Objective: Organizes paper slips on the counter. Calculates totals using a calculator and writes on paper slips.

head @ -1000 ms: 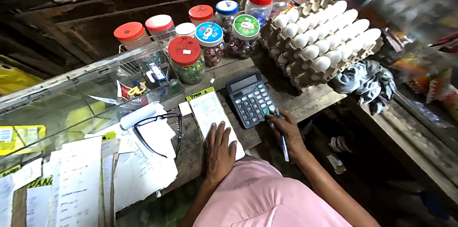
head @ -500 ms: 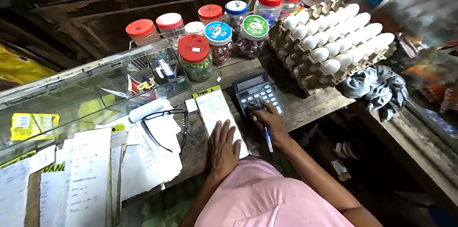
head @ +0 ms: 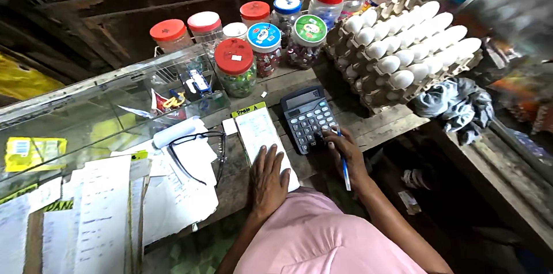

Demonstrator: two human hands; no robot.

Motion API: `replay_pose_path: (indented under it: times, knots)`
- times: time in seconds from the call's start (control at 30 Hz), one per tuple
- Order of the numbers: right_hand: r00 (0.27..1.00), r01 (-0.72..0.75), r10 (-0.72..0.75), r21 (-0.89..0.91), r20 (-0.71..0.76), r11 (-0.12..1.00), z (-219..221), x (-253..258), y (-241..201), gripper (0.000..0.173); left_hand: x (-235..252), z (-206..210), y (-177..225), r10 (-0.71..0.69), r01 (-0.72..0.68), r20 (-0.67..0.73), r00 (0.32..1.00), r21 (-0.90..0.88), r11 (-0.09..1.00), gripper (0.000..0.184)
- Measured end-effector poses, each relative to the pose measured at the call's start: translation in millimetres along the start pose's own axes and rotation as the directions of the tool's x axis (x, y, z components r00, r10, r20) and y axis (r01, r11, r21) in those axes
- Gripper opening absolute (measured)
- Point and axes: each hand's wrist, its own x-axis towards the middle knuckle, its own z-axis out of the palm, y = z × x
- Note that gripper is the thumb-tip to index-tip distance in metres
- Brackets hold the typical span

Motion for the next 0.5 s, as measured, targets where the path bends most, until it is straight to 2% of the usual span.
replay_pose_path:
  times: [0.27, 0.5]
  knots:
    - [0.996, 0.028, -0.031, -0.035, -0.078, 0.999, -15, -14, 2, 0.028, -2, 3, -2, 0.018, -0.018, -0.03, 0.999, 0.017, 1.0, 0.046]
    - [0.997, -0.016, 0.025, -0.141, 0.067, 0.99, -13, -11, 5, 0.027, -2, 2, -1, 0.015, -0.014, -0.026, 1.0, 0.027, 1.0, 0.046]
